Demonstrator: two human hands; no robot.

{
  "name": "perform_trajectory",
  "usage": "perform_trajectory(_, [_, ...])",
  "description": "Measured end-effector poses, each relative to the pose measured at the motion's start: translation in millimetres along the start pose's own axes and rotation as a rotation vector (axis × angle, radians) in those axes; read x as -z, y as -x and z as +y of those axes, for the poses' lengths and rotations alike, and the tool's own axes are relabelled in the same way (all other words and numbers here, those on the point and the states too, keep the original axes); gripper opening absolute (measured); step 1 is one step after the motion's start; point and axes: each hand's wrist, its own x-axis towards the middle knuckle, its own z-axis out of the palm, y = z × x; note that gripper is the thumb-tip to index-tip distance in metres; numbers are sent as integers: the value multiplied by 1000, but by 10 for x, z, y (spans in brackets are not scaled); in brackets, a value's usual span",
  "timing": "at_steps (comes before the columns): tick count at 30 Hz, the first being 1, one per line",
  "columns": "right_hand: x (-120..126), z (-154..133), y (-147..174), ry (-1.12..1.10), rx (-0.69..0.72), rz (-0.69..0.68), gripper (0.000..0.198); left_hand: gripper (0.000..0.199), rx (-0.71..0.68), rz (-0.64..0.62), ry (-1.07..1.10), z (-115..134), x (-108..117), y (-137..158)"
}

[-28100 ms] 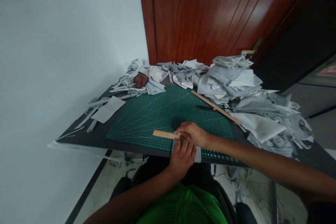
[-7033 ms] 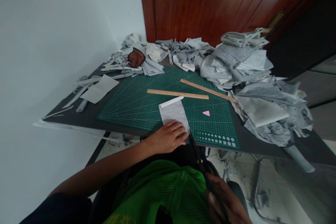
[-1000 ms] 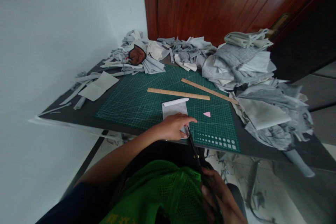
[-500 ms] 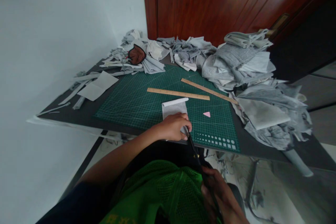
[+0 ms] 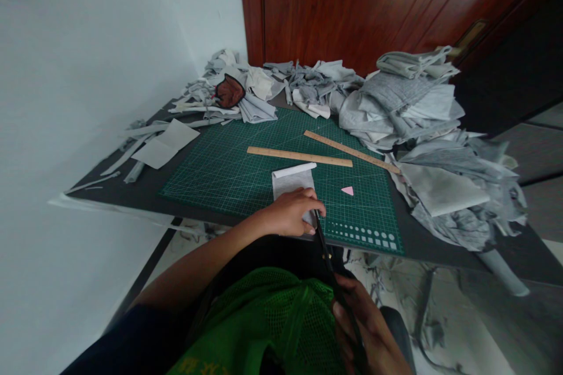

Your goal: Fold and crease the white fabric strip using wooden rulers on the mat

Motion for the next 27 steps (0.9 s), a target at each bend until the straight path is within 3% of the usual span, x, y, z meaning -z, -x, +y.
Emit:
perform_trajectory(3, [-15,6,0,-22,-5,16,70,65,-27,67,76,-29,-31,38])
perform_trajectory(5, [-21,18,5,-43,-19,23,71,69,-43,156,181,-59,-57,87])
perform_trajectory(8, [-20,39,14,-49,-43,32,73,51,-44,384,263,-107,-88,192])
perform_trajectory(11, [-13,46,23,-53,-40,43,71,20,-27,559,103,-146,-111,301])
perform_trajectory(13, [-11,43,27,-66,-35,43,72,20,23,531,-74,-162,-129,353])
perform_trajectory(17, [-27,43,34,-76,-36,49,76,63,159,334,-344,-156,-175,371])
perform_trajectory(19, [-42,53,35,-81,-36,52,72,76,192,272,-408,-136,-194,351])
perform_trajectory(27, [-84,117,41,-101,-23,79,66,82,221,247,-492,-84,-220,328])
